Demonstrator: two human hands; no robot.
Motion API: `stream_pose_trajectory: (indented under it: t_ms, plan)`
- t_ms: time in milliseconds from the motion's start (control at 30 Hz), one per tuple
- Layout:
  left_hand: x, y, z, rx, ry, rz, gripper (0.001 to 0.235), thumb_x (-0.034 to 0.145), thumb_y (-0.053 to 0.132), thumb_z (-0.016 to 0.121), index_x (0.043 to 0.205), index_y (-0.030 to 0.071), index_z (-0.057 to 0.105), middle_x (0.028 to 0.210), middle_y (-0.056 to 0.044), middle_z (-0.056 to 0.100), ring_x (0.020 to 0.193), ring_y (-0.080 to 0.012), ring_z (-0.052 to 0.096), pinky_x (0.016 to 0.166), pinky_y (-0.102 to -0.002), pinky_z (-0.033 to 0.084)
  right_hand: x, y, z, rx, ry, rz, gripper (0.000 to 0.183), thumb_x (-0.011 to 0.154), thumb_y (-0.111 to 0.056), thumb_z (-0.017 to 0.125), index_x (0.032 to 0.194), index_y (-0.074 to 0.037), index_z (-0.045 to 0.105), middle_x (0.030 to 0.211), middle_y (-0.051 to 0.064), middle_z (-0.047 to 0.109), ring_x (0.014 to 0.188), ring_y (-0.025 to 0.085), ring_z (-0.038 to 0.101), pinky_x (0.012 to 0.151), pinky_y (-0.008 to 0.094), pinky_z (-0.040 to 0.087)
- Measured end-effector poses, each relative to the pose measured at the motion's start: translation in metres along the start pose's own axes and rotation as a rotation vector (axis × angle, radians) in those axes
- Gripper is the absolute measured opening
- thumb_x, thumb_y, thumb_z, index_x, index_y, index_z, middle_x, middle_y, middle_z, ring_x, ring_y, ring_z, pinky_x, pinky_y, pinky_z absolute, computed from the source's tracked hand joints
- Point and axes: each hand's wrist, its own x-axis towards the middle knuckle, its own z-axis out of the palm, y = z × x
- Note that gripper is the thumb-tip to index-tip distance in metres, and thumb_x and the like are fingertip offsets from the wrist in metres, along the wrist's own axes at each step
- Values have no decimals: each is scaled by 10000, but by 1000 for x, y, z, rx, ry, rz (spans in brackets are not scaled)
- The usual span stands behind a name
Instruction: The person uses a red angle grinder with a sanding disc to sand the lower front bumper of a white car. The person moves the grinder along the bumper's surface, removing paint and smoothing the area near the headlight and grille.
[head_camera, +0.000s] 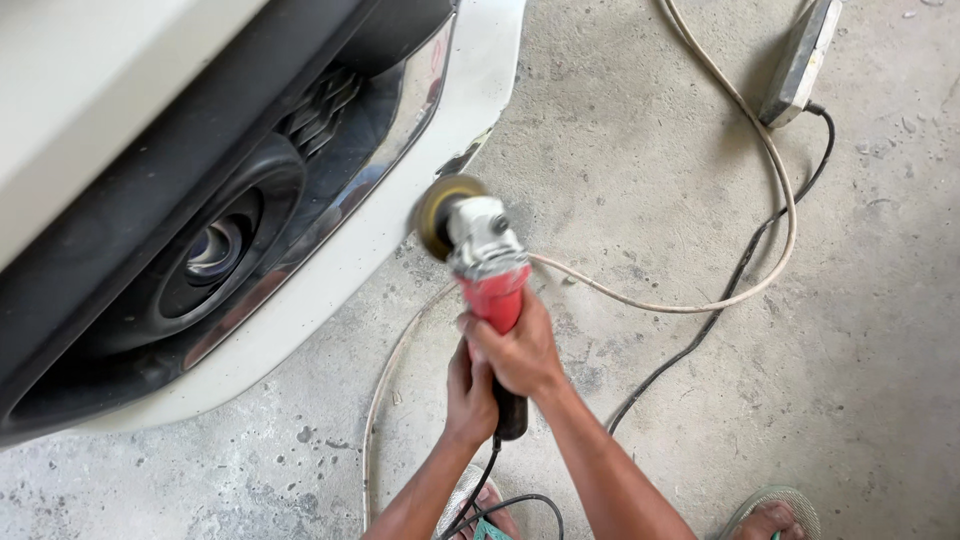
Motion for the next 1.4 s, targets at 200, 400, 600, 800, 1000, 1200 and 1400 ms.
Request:
stream_pose_trajectory:
  t_ms: [200, 400, 600, 800, 1000, 1200, 1400]
  plan:
    - [4, 9, 9, -4, 13, -8, 561, 1010, 450, 296, 1224, 37, 611, 967, -161, 682, 911, -228, 655, 813, -454, 543, 4, -11, -11, -55, -12, 1, 374, 615, -205, 786, 932, -66, 643, 711, 137, 659, 639, 235, 608, 621, 375, 495]
    - [47, 18, 41, 93, -1, -57, 482, 1013, 406, 373, 1147, 7, 608, 963, -192, 669, 931, -231, 597, 831, -478, 485, 44, -27, -33, -10, 53, -11, 280, 661, -196, 754, 890, -80, 643, 685, 77, 619, 635, 179, 586, 597, 338, 472]
    - [36, 11, 54, 21, 36, -154, 578, 1028, 490, 289, 1069, 64, 676, 775, -146, 673, 658, -234, 642, 598, -395, 550, 29, -51, -49, -142, 22, 99, 405, 661, -249, 752, 998, -55, 640, 813, 144, 642, 783, 270, 620, 715, 424, 492]
    - [33, 44, 84, -264, 287, -572, 557, 941, 438, 398, 1264, 10, 553, 1139, -186, 661, 1058, -202, 619, 862, -326, 506, 23, -98, -51, -413, 26, 161, 331, 724, -332, 697, 961, -127, 589, 782, 16, 617, 661, 141, 525, 583, 299, 445]
    - [65, 64, 99, -246, 223, -446, 522, 977, 449, 366, 1058, 11, 639, 933, -125, 643, 884, -139, 553, 756, -304, 469, 48, -119, -54, -435, 81, 123, 310, 693, -311, 691, 946, -143, 627, 804, -25, 615, 716, 112, 528, 652, 289, 453]
    - [52, 67, 103, -205, 261, -372, 479, 986, 434, 360, 936, 46, 636, 808, -84, 620, 772, -135, 513, 674, -332, 441, 44, -126, -51, -410, -37, 196, 323, 733, -248, 697, 1015, -109, 623, 707, 14, 594, 612, 126, 526, 582, 293, 448]
    - [66, 82, 104, -234, 201, -283, 502, 988, 450, 340, 975, 39, 627, 829, -76, 620, 796, -127, 530, 679, -320, 448, 57, -123, -51, -246, -19, 146, 242, 759, -141, 680, 973, -64, 598, 606, 51, 547, 491, 133, 482, 491, 298, 422]
